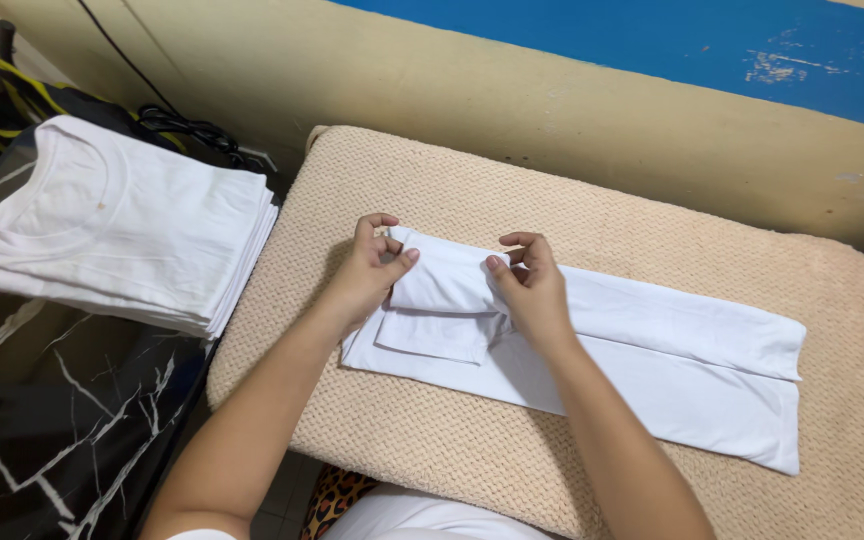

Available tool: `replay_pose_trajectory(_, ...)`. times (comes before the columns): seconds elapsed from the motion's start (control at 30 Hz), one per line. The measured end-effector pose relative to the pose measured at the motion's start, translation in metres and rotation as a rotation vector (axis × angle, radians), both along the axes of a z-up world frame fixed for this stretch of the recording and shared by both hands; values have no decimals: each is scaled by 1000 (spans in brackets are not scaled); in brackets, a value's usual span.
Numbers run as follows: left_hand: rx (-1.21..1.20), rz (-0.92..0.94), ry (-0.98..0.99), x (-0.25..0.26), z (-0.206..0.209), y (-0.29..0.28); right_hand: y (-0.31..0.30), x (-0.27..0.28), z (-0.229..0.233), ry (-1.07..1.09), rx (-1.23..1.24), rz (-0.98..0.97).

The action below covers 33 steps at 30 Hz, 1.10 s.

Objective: The person folds white t-shirts one at a time on a padded folding board, smoothing each shirt flat, folding in the sleeves and sides, then folding it into a rectangle and stacking it on a pile beside the board. They take each new crumpled shirt from a laundry basket and place the finished shirt on the stack.

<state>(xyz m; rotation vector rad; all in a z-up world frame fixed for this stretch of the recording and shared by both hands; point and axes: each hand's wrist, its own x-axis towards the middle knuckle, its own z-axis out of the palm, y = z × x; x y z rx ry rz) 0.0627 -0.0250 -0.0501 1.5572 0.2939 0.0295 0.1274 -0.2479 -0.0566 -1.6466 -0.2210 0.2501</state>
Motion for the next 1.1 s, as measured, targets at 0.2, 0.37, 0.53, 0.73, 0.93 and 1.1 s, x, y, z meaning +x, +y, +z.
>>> replay_pose_trajectory(0.2,550,-21,52,2,-4,0,8,-25,2,-519,-639,-55)
replay_pose_trajectory(0.37,718,23,26,3,4,6,20,-47,8,-1118,-733,142)
replay_pose_trajectory(0.53,859,83,-135,21,1,24,43,-55,-7,-1012,-711,330)
replay_pose_trajectory(0.73,970,51,-114,25,1,26,42,-51,-16,-1054,-678,302)
replay_pose_trajectory(0.93,1005,101,-340,14,8,-9,37,-55,-7,-1008,-655,292)
replay_pose_trajectory(1.1,939,-185,-338,6,-5,-46,-2,-35,-15,-864,-750,12)
